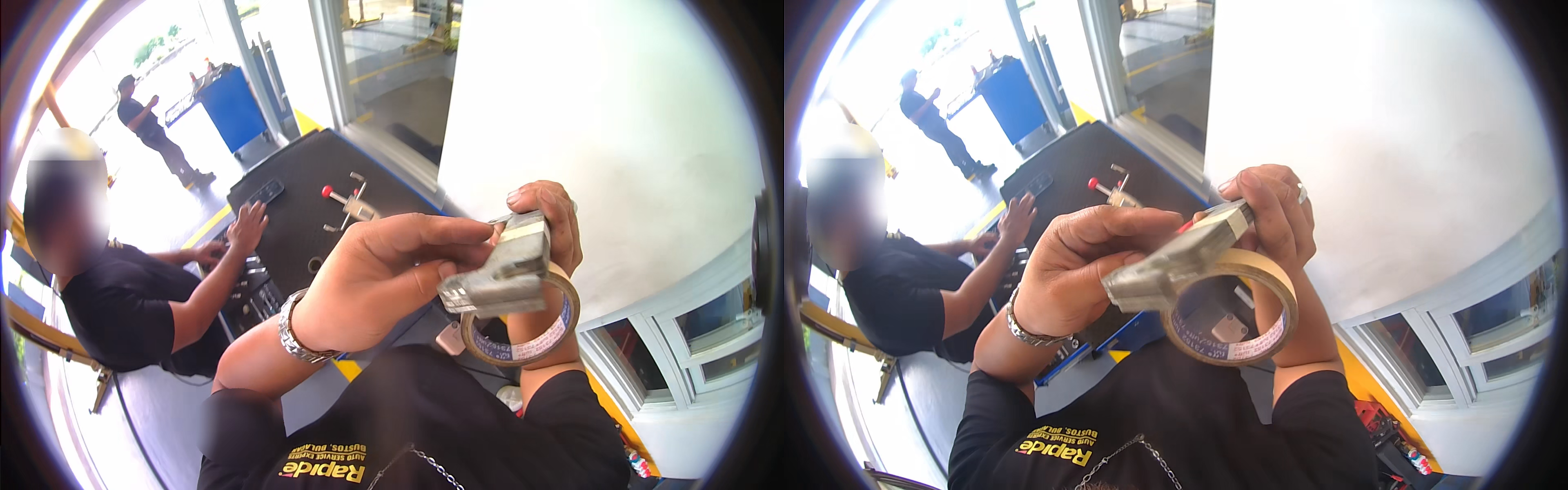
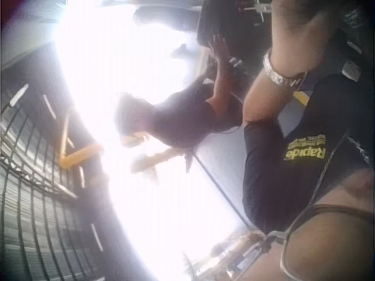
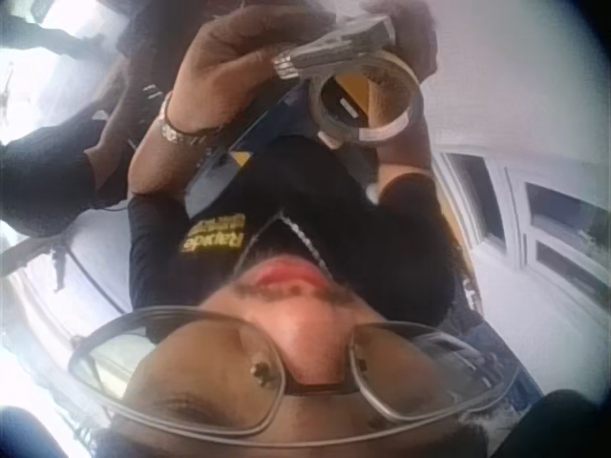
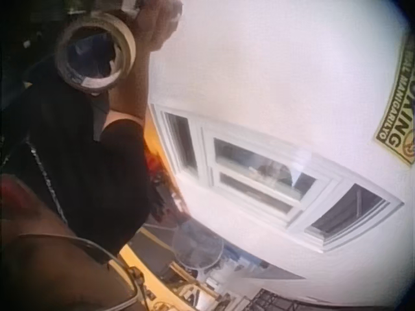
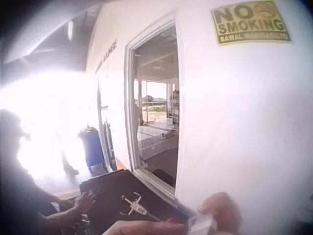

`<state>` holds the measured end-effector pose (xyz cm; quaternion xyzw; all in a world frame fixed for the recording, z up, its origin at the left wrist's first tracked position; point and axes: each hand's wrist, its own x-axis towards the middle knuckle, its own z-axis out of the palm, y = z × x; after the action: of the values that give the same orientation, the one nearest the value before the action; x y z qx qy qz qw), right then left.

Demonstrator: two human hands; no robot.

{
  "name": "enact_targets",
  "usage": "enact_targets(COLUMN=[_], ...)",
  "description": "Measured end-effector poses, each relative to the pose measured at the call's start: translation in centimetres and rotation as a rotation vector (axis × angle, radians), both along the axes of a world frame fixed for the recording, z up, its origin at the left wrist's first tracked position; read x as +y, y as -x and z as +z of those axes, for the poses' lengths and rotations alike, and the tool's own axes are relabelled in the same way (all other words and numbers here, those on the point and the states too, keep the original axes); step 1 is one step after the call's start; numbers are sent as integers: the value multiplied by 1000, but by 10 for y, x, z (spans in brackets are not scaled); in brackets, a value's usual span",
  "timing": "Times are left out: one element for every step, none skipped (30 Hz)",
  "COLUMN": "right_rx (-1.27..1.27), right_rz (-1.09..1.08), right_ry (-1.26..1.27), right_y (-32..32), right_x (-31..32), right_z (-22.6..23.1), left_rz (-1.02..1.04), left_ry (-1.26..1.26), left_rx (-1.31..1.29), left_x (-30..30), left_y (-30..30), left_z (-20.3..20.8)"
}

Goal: The person wraps small metal parts with masking tape at a workbench. They handle a stack of thin metal pieces and a metal bracket, applying tape around each item and placing them on the bench.

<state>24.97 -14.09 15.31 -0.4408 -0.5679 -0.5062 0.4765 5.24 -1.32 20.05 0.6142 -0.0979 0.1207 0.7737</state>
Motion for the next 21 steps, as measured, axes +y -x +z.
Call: enact_targets(right_rx=[48,101,196,329,452,533,604,575,543,517,463,404,393,356,315,271,296,244,197,146,132], right_rz=[45,122,238,367,505,614,718,761,804,853,814,776,717,724,729,719,683,718,761,800,807], right_ry=[-32,-73,-103,-131,-181,-219,-267,-336,-402,-472,-489,-507,-538,-513,-490,-458,-448,-481,-514,-542,-560], right_y=[-4,-5,-3,2,7,12,18,19,18,16,14,11,13,13,12,10,16,14,12,11,10], right_x=[-3,-4,-3,-6,-10,-9,-12,-3,4,12,14,16,18,20,22,19,17,18,22,26,26], right_z=[7,16,22,27,33,42,53,57,61,63,66,71,74,73,73,73,70,70,68,68,68], left_rz=[-48,-85,-138,-200,-265,-323,-369,-243,-114,20,190,175,161,165,98,27,-43,-114,-177,-200,-224], left_ry=[-83,-172,-193,-143,-98,-56,-14,-152,-286,-420,-606,-735,-862,-994,-995,-1025,-1056,-1087,-1121,-1131,-1139], left_rx=[-35,-83,-137,-182,-217,-238,-254,-290,-332,-367,-499,-634,-765,-890,-850,-830,-808,-785,-784,-777,-770], left_x=[-1,-2,-1,-1,-3,-8,-16,-22,-27,-31,-34,-35,-36,-36,-38,-42,-45,-48,-44,-44,-48], left_y=[-9,-17,-25,-36,-46,-54,-59,-59,-55,-52,-53,-58,-65,-67,-71,-75,-79,-83,-91,-92,-93], left_z=[16,30,41,48,56,64,76,84,96,106,114,126,141,152,158,162,166,171,171,172,173])
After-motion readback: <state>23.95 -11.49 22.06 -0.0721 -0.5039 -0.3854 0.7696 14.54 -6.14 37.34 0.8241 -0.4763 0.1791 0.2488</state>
